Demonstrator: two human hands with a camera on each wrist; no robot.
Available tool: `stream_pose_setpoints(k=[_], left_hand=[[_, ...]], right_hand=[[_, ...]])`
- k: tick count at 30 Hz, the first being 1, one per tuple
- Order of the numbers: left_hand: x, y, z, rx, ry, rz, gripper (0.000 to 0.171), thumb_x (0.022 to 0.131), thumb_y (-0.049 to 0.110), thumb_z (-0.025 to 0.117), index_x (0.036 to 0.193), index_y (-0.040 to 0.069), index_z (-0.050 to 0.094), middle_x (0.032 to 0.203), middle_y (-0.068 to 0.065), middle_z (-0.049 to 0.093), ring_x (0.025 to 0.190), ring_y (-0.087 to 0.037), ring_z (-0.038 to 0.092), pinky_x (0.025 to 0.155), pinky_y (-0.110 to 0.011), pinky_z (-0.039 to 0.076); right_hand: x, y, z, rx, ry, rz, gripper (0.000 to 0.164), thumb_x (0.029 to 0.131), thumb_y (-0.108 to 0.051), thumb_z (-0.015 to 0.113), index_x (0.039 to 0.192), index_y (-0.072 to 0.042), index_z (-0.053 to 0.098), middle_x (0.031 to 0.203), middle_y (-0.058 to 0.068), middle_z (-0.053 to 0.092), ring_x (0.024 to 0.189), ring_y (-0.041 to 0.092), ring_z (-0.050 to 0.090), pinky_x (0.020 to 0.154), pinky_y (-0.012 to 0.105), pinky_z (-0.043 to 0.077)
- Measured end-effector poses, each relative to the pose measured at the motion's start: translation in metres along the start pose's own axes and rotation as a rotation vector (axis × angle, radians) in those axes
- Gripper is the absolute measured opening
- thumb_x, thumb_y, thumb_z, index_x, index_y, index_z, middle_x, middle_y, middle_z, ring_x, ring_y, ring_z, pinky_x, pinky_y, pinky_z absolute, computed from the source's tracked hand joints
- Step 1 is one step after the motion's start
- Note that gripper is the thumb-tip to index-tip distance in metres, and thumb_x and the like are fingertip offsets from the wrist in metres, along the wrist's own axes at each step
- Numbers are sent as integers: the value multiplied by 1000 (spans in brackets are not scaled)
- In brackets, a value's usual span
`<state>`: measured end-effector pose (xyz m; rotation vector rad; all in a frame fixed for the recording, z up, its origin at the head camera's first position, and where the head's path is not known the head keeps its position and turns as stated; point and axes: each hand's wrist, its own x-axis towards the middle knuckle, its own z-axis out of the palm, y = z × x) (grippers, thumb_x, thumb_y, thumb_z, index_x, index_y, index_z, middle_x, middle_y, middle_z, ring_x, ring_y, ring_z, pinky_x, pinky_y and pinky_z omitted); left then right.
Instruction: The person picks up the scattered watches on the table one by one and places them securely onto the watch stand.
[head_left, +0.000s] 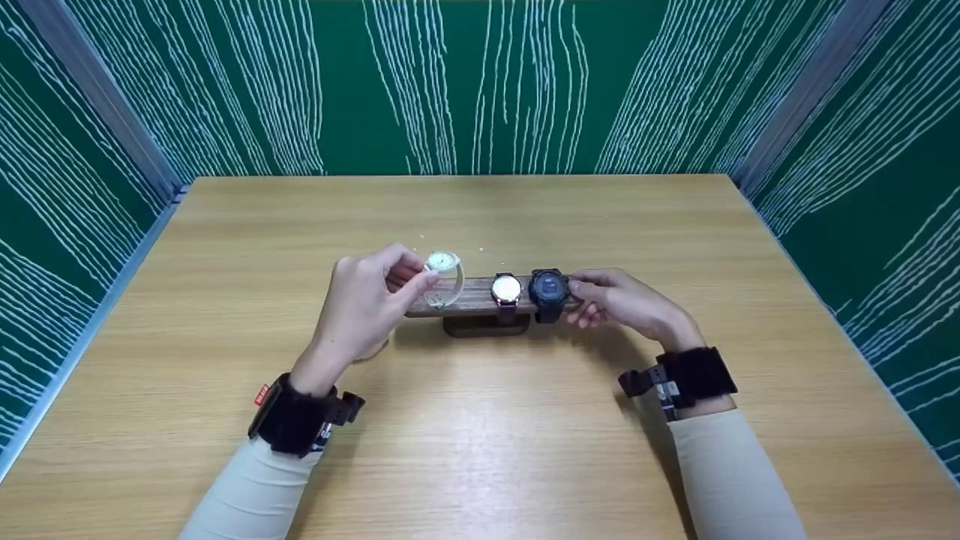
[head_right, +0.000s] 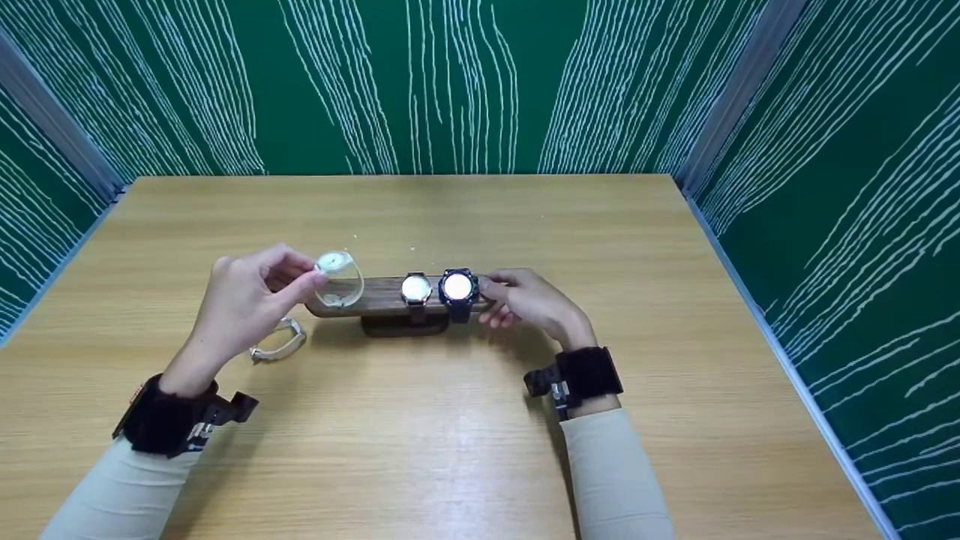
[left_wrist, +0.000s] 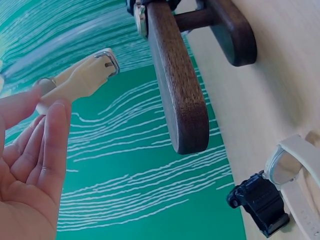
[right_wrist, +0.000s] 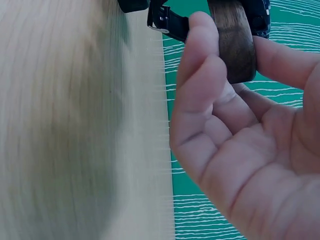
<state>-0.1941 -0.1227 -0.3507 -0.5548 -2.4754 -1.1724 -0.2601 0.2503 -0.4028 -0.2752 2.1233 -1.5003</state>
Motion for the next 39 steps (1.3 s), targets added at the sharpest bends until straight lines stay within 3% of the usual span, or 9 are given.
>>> stream_pose_setpoints(k=[15,25,39], left_hand=[[4,-2,-12,50,59,-49,19,97,21,81,102,3,75,93,-8,79,79,-16,75,73,-29,63],[4,-7,-21,124,109,-101,24,97,23,81,100,1,74,90,-10,79,77,-21,75,72,-33,63],[-9,-32,-18,240,142,-62,21,95,17,82,93,-1,73,85,-13,78,73,-25,75,70,-39,64]], right_hand=[[-3,0,4,9,62,-2,48,111,-18,53,150,9,47,96,13,73,81,16,69,80,29,62],[-4,-1,5,-24,83,10,52,111,-18,55,154,8,44,104,20,73,83,17,70,81,30,63],[-5,-1,6,-43,85,0,53,111,-17,55,156,7,42,112,23,72,88,21,72,80,27,62]])
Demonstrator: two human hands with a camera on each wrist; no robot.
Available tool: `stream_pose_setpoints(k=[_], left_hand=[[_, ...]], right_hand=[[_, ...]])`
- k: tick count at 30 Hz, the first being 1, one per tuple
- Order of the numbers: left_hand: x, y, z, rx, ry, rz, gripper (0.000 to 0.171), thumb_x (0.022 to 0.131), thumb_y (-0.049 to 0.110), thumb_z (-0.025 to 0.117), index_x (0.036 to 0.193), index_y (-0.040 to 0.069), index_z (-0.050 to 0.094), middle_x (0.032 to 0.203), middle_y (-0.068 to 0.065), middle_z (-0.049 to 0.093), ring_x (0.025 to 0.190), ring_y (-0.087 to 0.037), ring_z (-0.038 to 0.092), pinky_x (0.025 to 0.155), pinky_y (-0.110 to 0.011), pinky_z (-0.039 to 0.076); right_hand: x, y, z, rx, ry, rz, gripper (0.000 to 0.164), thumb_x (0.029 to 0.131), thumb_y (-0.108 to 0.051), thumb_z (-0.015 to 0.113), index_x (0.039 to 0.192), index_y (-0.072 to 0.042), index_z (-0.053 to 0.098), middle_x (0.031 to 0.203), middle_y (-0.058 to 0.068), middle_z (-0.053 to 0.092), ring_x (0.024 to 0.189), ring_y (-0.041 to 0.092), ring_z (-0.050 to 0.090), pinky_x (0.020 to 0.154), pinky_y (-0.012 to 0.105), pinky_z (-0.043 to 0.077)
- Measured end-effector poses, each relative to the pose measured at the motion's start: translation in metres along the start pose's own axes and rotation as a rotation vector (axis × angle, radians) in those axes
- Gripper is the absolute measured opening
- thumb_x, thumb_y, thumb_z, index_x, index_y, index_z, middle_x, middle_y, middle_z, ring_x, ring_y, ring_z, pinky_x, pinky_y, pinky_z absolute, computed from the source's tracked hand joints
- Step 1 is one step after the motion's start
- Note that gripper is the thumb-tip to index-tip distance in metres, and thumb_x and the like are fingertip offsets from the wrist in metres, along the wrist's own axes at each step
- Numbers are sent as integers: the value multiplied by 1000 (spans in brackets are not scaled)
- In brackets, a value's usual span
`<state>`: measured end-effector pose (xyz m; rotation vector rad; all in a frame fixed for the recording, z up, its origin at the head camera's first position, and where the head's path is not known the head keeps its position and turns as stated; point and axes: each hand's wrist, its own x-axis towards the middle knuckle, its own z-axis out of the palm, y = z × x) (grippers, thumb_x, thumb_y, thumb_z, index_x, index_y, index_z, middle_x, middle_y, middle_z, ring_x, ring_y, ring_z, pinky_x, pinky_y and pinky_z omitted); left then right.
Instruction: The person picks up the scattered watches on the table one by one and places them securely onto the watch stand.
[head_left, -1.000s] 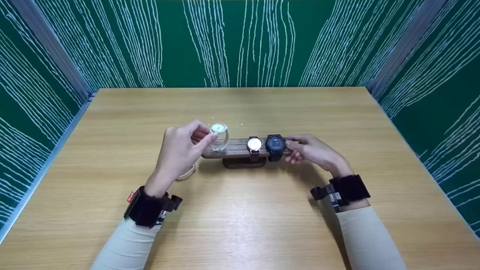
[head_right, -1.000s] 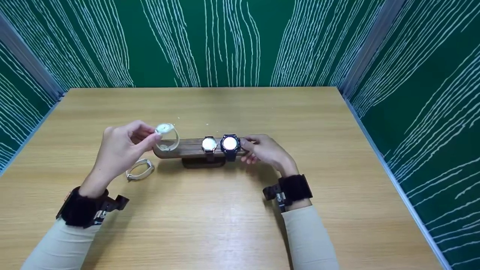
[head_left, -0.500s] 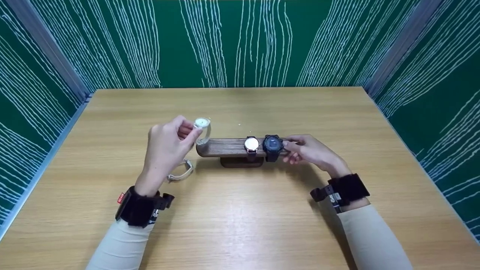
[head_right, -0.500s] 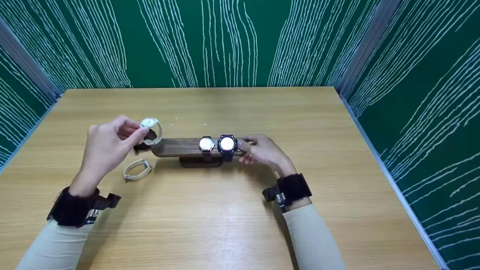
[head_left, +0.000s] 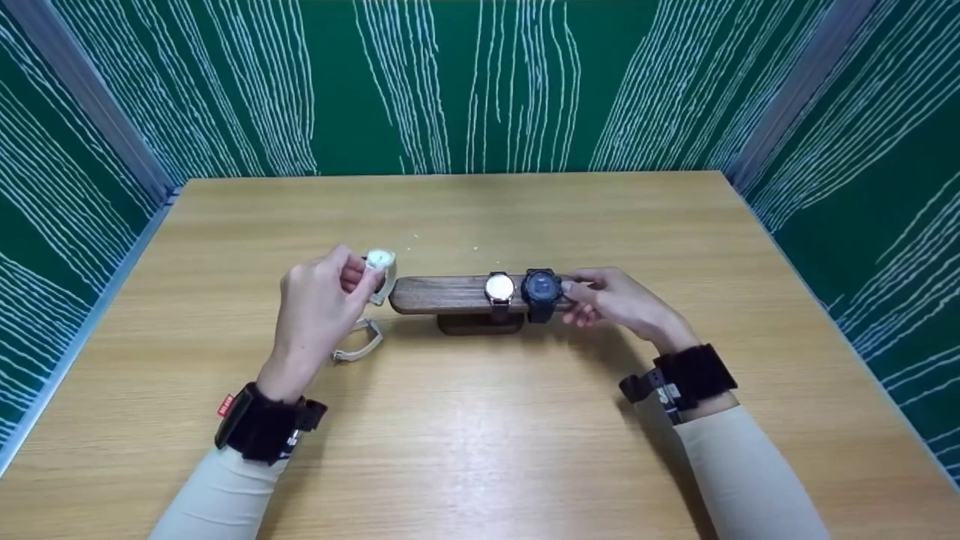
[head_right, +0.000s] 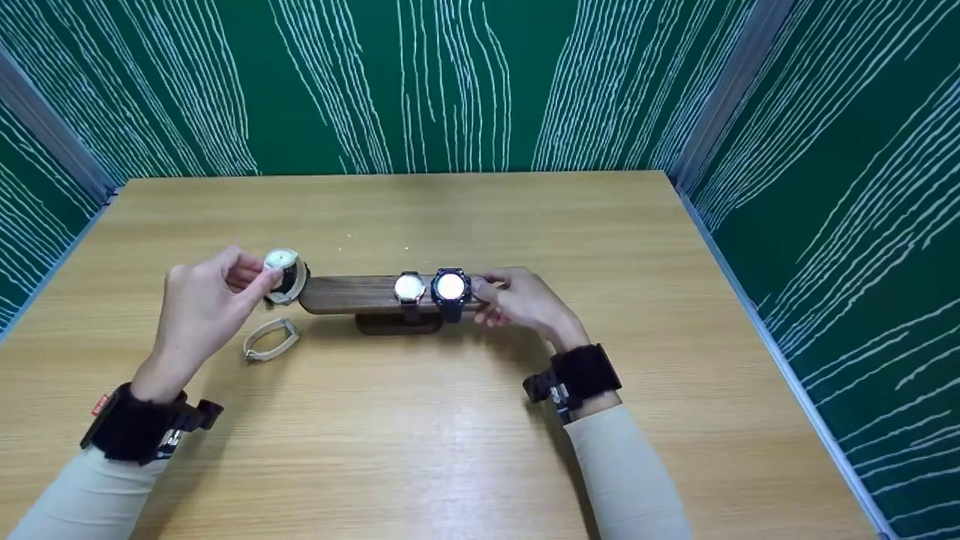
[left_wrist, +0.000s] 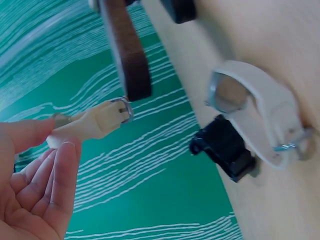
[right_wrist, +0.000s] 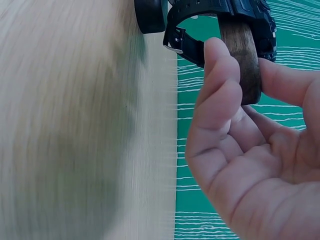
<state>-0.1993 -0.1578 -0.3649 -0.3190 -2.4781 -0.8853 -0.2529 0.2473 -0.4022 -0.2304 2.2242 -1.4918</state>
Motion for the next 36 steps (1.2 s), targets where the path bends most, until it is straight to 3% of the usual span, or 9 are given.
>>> stream_pose_setpoints(k=[9,19,27,36], left_hand=[[-4,-14,1,17,55,-46,21,96,19,81,94,-1,72,87,-14,78,76,-28,76,75,-43,63],[-10,-18,22,20,-8,-17,18,94,13,82,89,0,71,83,-11,78,70,-23,75,65,-36,64],[-13,-13,29,53,-46,-39,20,94,19,82,88,4,70,82,-9,77,71,-24,73,67,-39,62],[-17,-11,34,102,-70,-29,21,94,17,80,83,8,65,75,-5,71,67,-25,69,63,-41,57]], right_hand=[[1,-2,0,-8,-10,19,53,111,-20,54,155,7,42,108,21,74,89,22,72,83,30,62],[2,-2,0,21,-8,29,51,111,-18,54,155,7,44,115,24,70,86,16,71,82,27,62],[-1,-3,-1,3,-4,29,54,111,-18,54,157,7,40,109,21,73,89,19,72,84,28,62],[0,-2,0,-14,-9,6,46,111,-18,55,148,8,51,114,25,72,87,22,72,79,29,62]])
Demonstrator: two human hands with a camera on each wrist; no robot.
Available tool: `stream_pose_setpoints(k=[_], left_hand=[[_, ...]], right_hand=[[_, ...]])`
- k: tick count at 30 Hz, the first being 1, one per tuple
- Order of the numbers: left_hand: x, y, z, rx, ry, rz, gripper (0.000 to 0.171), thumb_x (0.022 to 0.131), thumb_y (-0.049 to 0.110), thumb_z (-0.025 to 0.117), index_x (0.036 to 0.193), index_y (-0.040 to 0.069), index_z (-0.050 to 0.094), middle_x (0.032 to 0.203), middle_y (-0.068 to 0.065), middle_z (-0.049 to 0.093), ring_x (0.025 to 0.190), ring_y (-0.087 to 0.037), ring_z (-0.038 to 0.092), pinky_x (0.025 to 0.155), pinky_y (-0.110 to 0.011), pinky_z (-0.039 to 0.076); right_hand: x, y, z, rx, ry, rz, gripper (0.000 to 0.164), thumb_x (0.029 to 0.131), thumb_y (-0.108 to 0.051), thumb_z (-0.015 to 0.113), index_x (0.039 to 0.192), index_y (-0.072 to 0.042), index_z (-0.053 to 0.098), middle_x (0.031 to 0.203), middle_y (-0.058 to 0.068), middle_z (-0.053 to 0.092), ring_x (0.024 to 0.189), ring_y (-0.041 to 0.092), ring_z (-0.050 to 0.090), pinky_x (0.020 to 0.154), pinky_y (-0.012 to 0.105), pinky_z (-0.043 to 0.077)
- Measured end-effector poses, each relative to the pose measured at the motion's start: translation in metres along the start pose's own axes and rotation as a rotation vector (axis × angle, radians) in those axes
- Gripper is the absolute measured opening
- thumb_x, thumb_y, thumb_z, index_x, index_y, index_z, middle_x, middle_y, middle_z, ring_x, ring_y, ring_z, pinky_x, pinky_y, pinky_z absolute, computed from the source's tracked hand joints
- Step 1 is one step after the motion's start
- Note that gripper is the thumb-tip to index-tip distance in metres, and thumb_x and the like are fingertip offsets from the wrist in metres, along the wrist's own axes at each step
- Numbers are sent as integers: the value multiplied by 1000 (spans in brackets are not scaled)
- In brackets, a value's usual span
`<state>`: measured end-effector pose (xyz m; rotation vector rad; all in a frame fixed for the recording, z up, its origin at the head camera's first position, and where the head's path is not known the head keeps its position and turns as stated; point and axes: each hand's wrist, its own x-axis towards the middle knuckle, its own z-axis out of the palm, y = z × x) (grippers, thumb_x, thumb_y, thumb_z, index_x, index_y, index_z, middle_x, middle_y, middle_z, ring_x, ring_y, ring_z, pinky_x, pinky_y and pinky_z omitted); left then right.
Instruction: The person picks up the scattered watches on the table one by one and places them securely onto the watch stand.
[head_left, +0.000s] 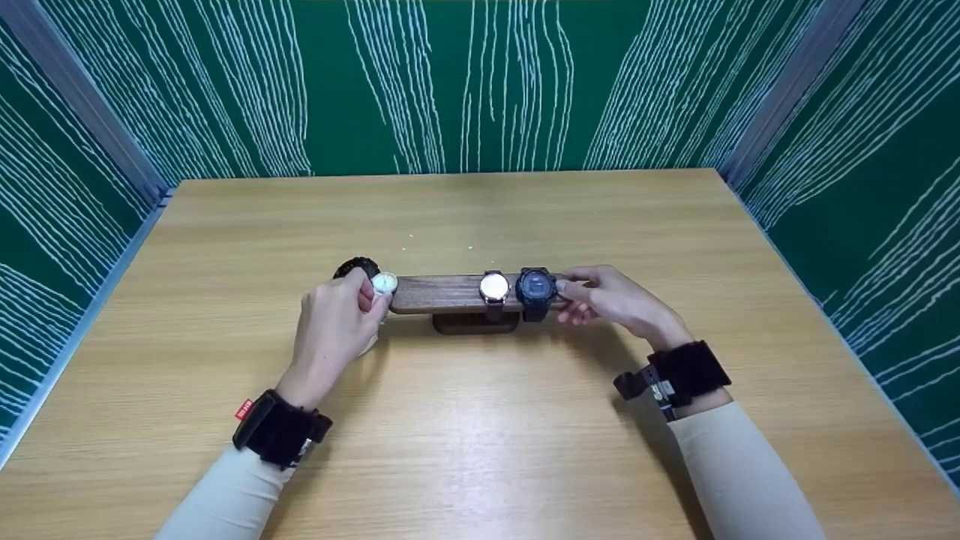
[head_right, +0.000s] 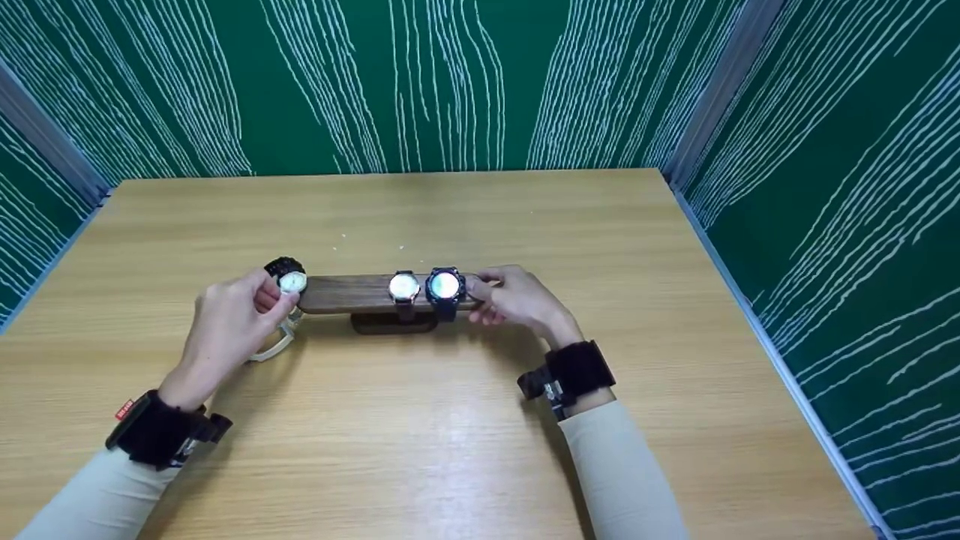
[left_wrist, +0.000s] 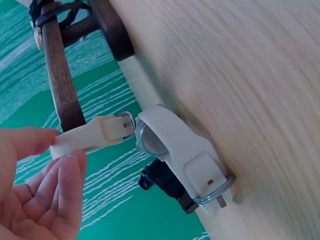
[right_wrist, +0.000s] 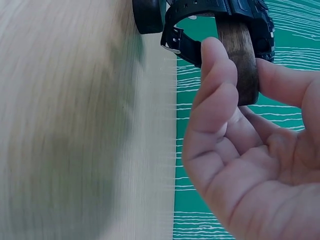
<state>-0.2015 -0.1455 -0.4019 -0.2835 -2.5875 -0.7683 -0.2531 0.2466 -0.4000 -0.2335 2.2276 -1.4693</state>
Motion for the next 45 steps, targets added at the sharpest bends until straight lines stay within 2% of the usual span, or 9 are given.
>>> stream_pose_setpoints(k=[8,15,20,30,40,45], left_hand=[[0,5,1,47,-62,0,20,95,17,79,85,7,65,76,-6,67,65,-24,63,61,-37,55],[0,6,3,75,-79,7,20,96,17,77,84,6,65,77,-7,67,67,-25,63,61,-37,56],[0,6,5,63,-69,7,21,95,17,77,82,7,64,76,-7,66,68,-27,63,62,-39,57],[1,10,7,70,-90,5,22,96,17,77,82,7,63,76,-7,65,68,-25,62,61,-37,56],[1,14,8,32,-121,0,16,97,16,76,88,5,69,80,-8,68,70,-24,62,64,-35,56],[3,17,8,28,-119,5,16,97,16,75,86,6,68,78,-7,68,67,-23,62,62,-34,56]], right_hand=[[0,0,-1,-2,-2,3,48,111,-17,54,151,8,48,116,26,71,91,23,73,82,30,62],[-1,0,-1,-15,6,10,52,111,-18,54,155,8,42,119,29,71,89,21,73,81,28,62],[0,-1,-1,-7,5,10,54,111,-18,54,157,8,39,114,27,72,89,20,72,80,27,61],[-1,1,0,28,13,11,47,111,-17,54,150,8,48,103,15,75,85,17,71,79,27,61],[-1,2,0,55,8,29,50,111,-18,55,153,8,45,101,12,75,84,17,71,79,27,61],[-2,1,0,51,12,39,49,111,-18,55,152,8,46,104,14,75,86,18,71,81,28,61]])
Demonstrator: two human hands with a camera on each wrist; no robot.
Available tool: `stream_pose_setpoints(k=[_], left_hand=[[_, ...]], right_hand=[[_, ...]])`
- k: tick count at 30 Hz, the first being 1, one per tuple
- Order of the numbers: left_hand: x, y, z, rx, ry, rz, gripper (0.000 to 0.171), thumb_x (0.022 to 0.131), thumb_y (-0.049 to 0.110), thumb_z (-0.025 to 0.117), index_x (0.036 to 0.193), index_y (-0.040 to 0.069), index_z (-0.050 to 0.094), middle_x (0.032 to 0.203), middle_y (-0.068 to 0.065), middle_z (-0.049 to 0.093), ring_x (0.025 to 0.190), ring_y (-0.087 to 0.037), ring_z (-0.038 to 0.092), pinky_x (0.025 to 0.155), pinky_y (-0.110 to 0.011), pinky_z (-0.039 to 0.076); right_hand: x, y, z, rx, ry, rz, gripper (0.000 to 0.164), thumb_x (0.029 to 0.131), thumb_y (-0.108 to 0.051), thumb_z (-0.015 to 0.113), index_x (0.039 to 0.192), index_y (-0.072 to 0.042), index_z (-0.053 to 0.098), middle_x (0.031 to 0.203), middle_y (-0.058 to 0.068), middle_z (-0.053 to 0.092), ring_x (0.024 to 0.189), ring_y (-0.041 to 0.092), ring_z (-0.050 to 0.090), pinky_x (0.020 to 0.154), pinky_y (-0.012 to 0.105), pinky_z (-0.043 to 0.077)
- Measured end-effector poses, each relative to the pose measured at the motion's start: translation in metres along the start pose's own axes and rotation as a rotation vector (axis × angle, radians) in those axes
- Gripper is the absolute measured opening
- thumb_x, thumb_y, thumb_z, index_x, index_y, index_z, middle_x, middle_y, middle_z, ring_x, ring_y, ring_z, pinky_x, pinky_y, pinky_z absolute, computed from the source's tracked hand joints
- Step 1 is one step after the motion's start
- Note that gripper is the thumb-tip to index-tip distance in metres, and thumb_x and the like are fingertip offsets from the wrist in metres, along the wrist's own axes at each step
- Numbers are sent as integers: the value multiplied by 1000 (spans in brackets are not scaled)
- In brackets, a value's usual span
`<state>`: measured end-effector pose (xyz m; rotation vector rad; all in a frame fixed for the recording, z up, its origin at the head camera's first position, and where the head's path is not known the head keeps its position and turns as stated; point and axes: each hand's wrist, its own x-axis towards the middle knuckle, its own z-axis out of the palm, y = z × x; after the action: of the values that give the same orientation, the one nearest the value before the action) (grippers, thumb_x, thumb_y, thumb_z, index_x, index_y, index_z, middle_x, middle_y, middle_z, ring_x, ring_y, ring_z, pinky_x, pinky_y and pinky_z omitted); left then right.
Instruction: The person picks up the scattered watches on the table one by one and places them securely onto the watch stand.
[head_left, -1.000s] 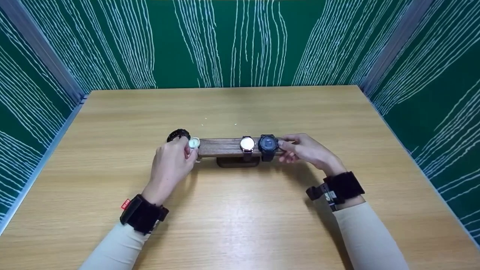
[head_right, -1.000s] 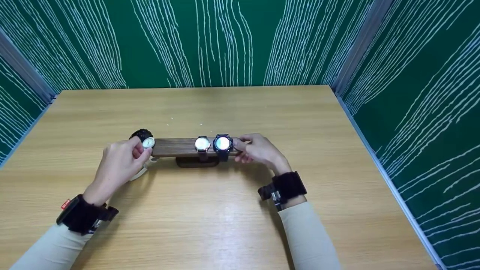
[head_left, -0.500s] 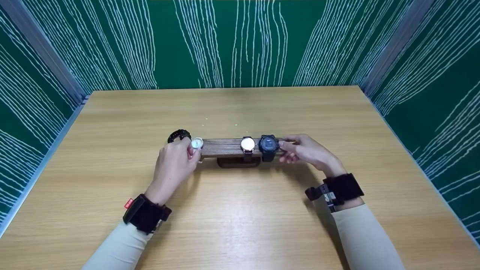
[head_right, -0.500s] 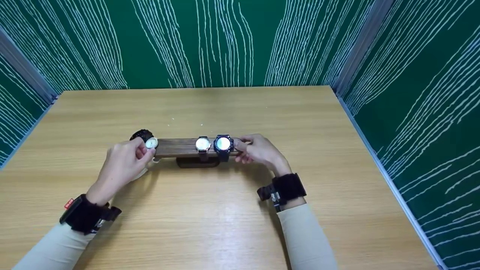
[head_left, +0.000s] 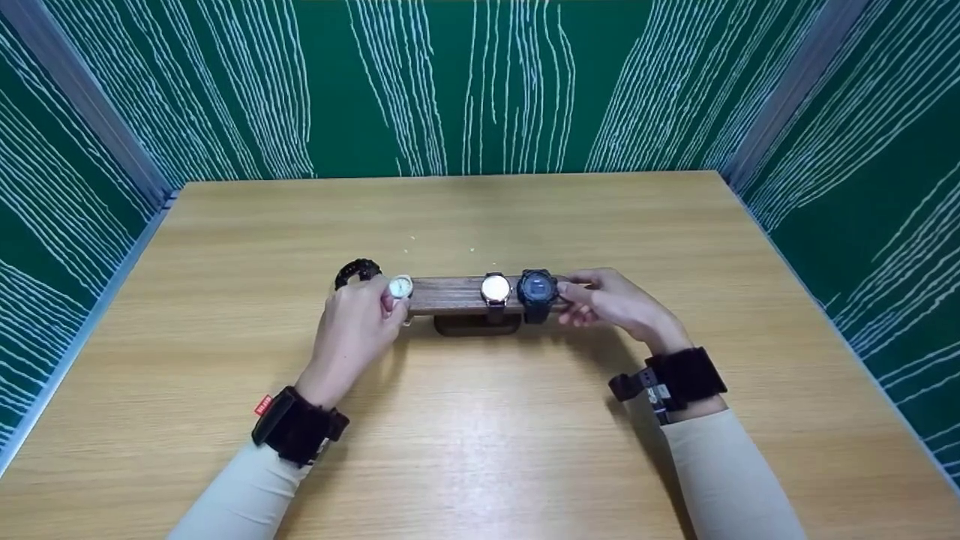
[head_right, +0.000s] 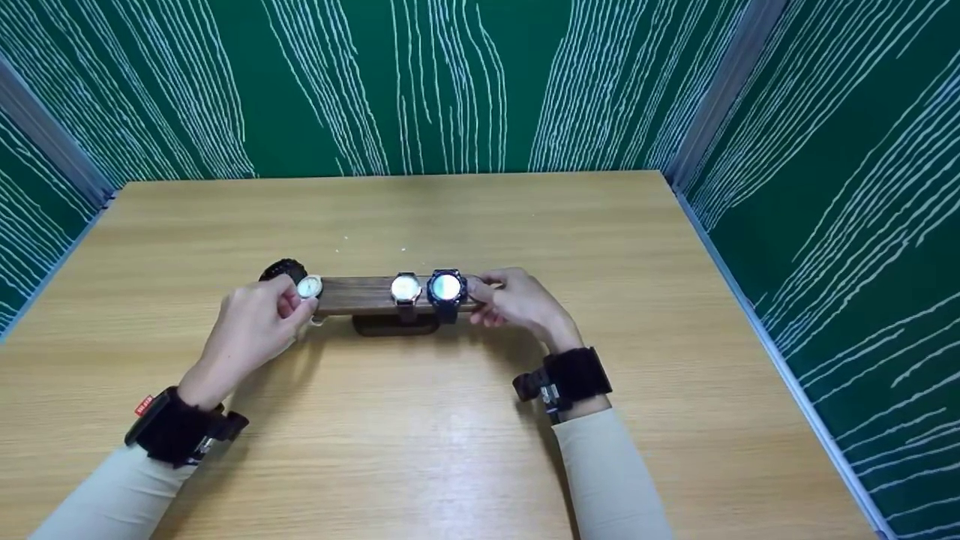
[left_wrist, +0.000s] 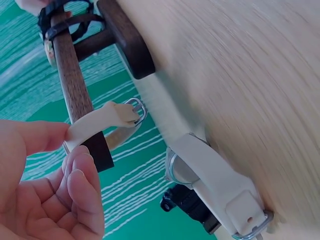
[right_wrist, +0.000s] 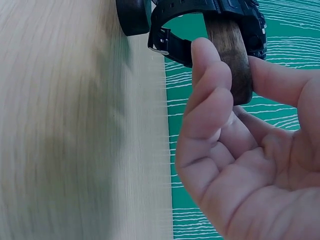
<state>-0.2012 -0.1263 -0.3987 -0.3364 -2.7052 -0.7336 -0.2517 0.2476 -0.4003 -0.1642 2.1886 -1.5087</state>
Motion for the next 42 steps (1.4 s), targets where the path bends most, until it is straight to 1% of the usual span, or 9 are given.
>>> stream_pose_setpoints(k=[7,13,17,19,21,24,26,35,42], left_hand=[[2,2,0,-2,-1,-6,17,96,15,76,83,7,67,77,-6,68,66,-22,61,63,-35,56],[2,2,2,16,7,1,20,95,17,77,81,6,66,75,-6,67,67,-24,62,65,-37,55],[3,4,3,16,-4,-1,21,96,18,78,83,6,67,74,-5,68,65,-23,62,83,-45,55],[3,5,3,14,-8,1,20,96,18,77,83,6,67,74,-5,68,63,-23,62,87,-46,53],[3,6,4,16,-8,2,21,96,18,78,82,6,67,73,-5,67,62,-21,61,83,-44,54],[3,7,4,10,-14,-5,22,96,17,77,80,6,65,72,-5,65,60,-21,59,65,-36,55],[3,9,4,9,-23,-15,24,96,17,77,80,7,64,72,-5,64,61,-21,59,59,-33,53],[5,13,4,35,-46,-22,30,96,19,76,75,12,56,71,-3,58,72,-26,58,71,-39,52],[5,16,6,38,-26,8,30,94,18,77,73,11,57,68,-2,58,67,-25,59,65,-39,53]], right_hand=[[0,-1,1,-7,1,-5,53,111,-19,55,155,8,42,109,18,75,87,17,71,81,25,61],[0,-1,1,18,-1,-1,51,111,-18,55,153,10,44,109,19,74,87,17,72,79,24,61],[0,-1,1,17,3,3,51,111,-18,55,152,10,44,109,19,74,87,17,73,80,24,61],[0,-1,0,13,3,2,53,111,-19,55,153,10,43,110,19,74,88,18,73,81,26,61],[0,-2,1,10,4,5,53,111,-19,56,154,9,42,110,19,74,89,18,73,83,27,61],[-1,-2,1,8,3,8,54,111,-20,56,155,8,42,111,19,74,90,18,73,83,27,61],[-1,-2,1,8,5,12,54,111,-20,56,155,8,43,111,19,74,90,19,73,83,27,61],[-1,-1,0,-5,9,9,53,111,-19,56,154,8,42,110,18,74,88,17,72,84,29,62],[0,0,1,9,4,-3,52,111,-19,56,153,10,44,100,12,75,84,16,71,79,25,61]])
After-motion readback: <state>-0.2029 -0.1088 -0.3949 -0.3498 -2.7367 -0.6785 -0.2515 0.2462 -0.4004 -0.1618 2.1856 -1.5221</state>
